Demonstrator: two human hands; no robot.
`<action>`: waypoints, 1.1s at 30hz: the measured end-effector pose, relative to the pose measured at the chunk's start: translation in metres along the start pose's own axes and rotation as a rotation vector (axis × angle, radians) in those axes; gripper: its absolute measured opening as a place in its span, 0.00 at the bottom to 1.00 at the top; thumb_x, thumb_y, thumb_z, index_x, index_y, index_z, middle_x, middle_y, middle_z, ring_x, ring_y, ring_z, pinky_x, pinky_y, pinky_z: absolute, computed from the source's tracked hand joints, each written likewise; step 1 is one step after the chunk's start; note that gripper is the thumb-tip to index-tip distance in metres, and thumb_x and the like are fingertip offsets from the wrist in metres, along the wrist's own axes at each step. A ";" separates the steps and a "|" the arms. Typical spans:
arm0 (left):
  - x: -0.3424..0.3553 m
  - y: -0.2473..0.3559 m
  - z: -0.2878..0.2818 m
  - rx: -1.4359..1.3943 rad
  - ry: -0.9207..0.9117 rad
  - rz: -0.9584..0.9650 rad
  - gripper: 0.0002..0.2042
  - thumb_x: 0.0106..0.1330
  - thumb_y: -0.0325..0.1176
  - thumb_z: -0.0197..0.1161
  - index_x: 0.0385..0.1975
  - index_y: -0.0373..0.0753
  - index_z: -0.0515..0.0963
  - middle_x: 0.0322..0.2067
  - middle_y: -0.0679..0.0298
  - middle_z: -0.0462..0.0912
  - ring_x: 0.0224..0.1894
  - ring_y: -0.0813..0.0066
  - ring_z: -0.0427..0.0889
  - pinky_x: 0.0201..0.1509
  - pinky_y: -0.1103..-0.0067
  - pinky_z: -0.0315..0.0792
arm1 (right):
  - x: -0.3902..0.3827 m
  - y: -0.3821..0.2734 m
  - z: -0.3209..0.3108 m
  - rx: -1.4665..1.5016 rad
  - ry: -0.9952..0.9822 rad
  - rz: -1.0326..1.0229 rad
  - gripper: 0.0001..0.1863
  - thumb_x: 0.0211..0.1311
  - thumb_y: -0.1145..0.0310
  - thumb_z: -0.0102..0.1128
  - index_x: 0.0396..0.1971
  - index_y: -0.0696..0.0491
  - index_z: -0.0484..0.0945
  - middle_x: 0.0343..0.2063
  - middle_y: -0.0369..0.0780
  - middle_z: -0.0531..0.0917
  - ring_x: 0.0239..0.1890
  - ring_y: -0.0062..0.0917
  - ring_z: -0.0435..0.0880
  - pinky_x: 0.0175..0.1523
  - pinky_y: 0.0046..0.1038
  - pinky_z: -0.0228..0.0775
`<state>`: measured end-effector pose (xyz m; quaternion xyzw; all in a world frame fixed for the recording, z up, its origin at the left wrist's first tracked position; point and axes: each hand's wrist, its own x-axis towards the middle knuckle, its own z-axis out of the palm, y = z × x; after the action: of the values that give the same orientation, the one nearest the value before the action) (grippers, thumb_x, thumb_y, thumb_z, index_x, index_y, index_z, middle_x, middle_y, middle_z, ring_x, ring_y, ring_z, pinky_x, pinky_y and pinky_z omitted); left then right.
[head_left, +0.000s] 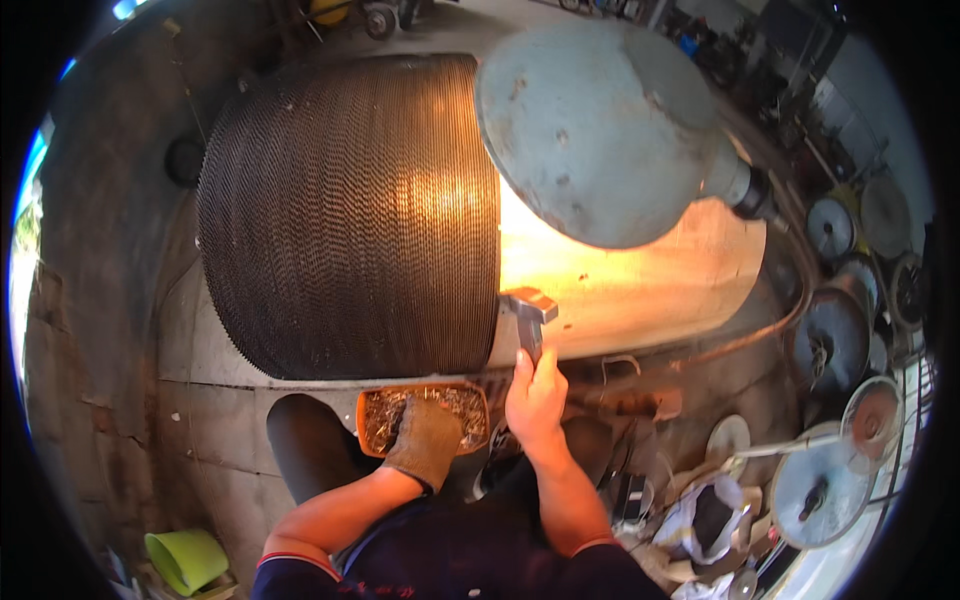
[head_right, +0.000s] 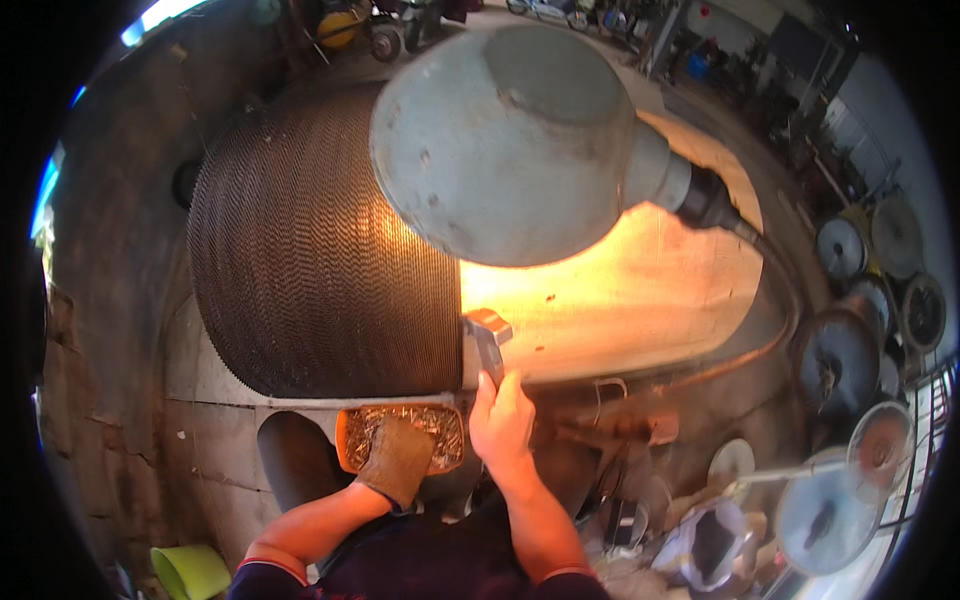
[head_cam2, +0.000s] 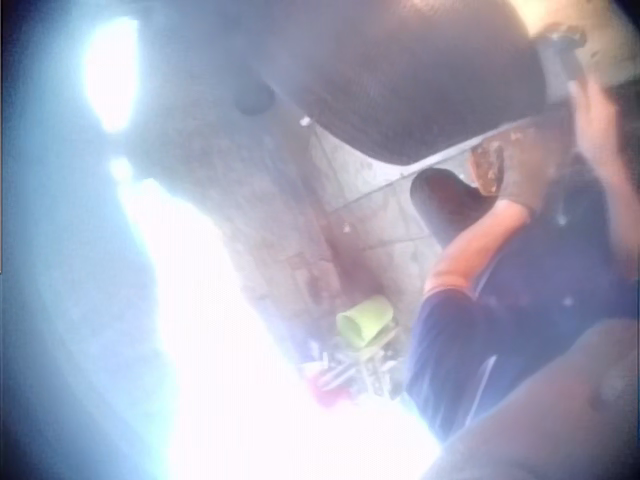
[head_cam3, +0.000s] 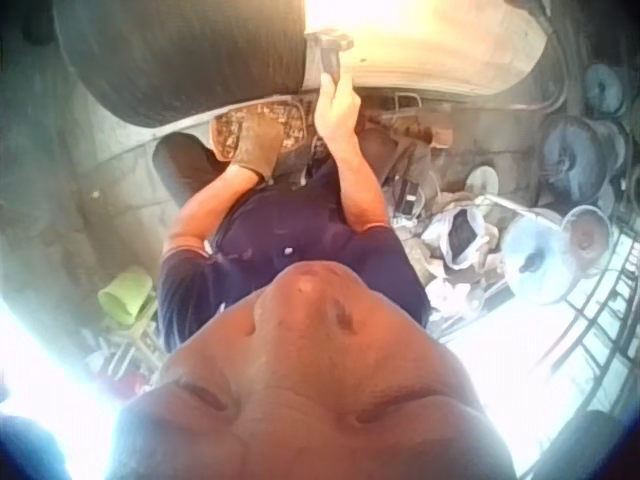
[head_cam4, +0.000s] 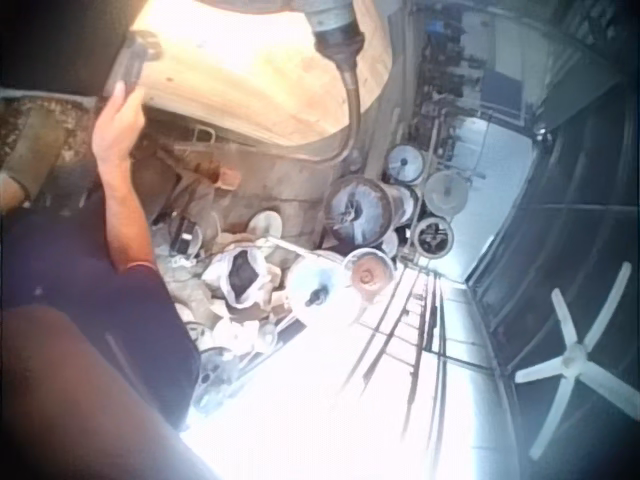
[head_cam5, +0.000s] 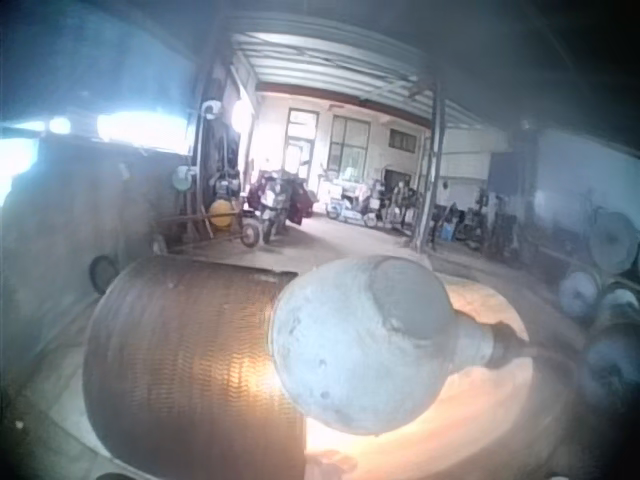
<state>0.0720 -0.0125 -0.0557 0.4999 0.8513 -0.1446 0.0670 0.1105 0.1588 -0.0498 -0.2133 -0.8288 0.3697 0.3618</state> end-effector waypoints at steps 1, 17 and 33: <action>0.003 -0.006 0.000 -0.025 -0.061 0.058 0.06 0.63 0.37 0.65 0.32 0.47 0.87 0.30 0.67 0.86 0.40 0.66 0.86 0.47 0.68 0.72 | 0.001 0.003 -0.001 0.127 -0.024 0.119 0.12 0.76 0.66 0.56 0.39 0.62 0.74 0.23 0.52 0.80 0.23 0.46 0.82 0.31 0.42 0.74; -0.002 -0.005 0.023 0.013 0.194 -0.095 0.06 0.66 0.31 0.60 0.30 0.42 0.84 0.28 0.65 0.84 0.37 0.65 0.85 0.41 0.67 0.71 | -0.002 -0.002 -0.006 0.549 -0.207 0.466 0.18 0.83 0.57 0.49 0.43 0.60 0.73 0.22 0.35 0.77 0.19 0.16 0.73 0.25 0.21 0.65; 0.032 -0.072 -0.069 -0.657 1.150 0.130 0.16 0.53 0.21 0.66 0.43 0.36 0.77 0.37 0.55 0.80 0.38 0.53 0.81 0.45 0.60 0.76 | -0.005 -0.020 -0.023 -0.133 0.090 -0.129 0.11 0.73 0.71 0.56 0.46 0.64 0.76 0.32 0.54 0.83 0.28 0.51 0.83 0.35 0.43 0.76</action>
<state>-0.0046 0.0027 0.0145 0.5012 0.7195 0.4163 -0.2403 0.1295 0.1538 -0.0258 -0.1995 -0.8465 0.2798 0.4067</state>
